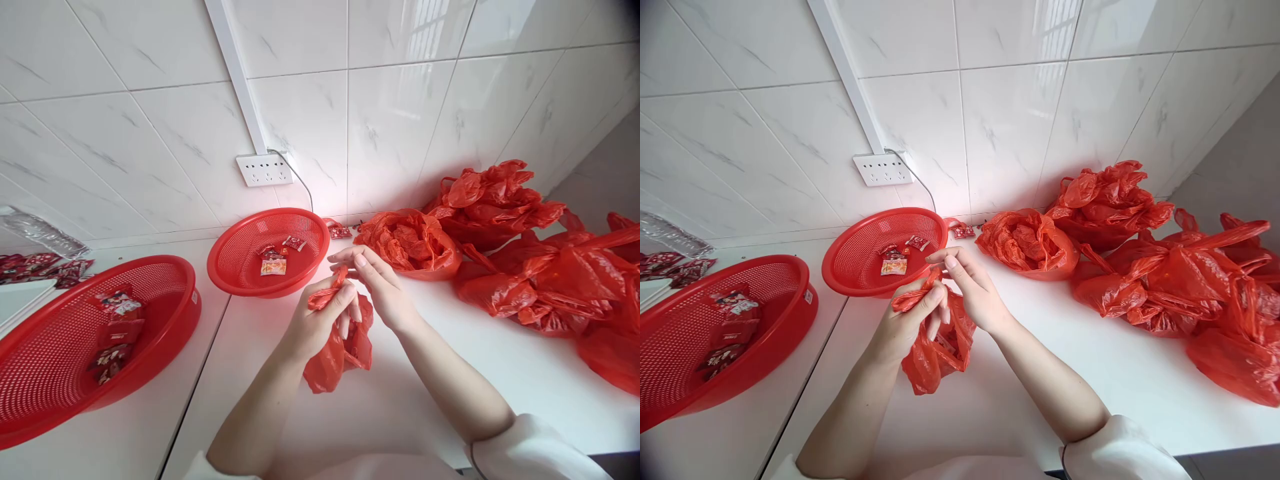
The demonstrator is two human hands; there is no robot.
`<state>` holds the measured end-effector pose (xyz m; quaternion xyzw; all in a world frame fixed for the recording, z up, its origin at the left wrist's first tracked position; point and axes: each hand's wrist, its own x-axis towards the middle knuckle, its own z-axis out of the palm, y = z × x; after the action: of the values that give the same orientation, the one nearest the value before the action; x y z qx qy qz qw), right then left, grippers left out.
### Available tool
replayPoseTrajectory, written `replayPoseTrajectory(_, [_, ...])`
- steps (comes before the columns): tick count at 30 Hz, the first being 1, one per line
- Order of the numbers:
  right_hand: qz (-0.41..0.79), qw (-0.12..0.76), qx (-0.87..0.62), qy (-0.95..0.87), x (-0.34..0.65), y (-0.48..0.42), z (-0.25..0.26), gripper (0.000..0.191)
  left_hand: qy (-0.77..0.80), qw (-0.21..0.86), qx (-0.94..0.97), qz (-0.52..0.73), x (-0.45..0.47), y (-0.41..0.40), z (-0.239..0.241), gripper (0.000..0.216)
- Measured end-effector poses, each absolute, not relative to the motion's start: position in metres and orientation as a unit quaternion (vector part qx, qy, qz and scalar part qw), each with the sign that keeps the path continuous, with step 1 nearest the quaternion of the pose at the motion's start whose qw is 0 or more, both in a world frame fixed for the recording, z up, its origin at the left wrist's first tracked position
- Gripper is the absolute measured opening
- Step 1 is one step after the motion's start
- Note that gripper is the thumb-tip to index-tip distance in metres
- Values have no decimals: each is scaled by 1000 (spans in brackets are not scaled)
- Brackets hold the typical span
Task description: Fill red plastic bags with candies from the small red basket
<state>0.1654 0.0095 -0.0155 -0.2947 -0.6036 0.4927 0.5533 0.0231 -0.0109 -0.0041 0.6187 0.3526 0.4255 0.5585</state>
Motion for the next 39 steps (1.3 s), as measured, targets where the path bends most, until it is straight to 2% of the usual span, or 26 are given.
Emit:
replayPoseTrajectory(3, [436, 562, -324, -623, 165, 9, -17, 32, 357, 539, 624, 439, 25, -12, -7, 38])
replayPoseTrajectory(9, [373, 560, -362, -645, 162, 6, -17, 28, 377, 490, 648, 444, 24, -12, -10, 21])
replayPoseTrajectory(12, [330, 558, -368, -667, 160, 3, -18, 26, 382, 490, 639, 454, 24, -10, -11, 20])
replayPoseTrajectory(17, [388, 515, -364, -672, 160, -1, -19, 29, 402, 470, 619, 485, 24, -5, -11, 34])
replayPoseTrajectory(21, [368, 516, -330, -699, 166, 1, -13, 31, 361, 541, 598, 468, 21, -3, -10, 52])
replayPoseTrajectory(24, [392, 523, -298, -696, 173, 7, -12, 32, 334, 612, 578, 425, 16, -4, -10, 55])
replayPoseTrajectory(26, [412, 533, -293, -679, 179, 11, -13, 25, 336, 644, 555, 406, 13, -6, -9, 57])
replayPoseTrajectory(31, [445, 544, -286, -651, 200, 14, -10, 17, 364, 675, 484, 421, 8, -4, -2, 56])
replayPoseTrajectory(34, [396, 490, -286, -722, 207, 8, -4, 15, 376, 670, 452, 453, 6, 0, 1, 54])
replayPoseTrajectory(37, [327, 376, -263, -826, 206, 2, 2, 24, 355, 680, 423, 482, 5, 3, -1, 48])
replayPoseTrajectory(39, [297, 335, -242, -861, 203, 2, 3, 30, 328, 693, 394, 508, 4, 6, -3, 39])
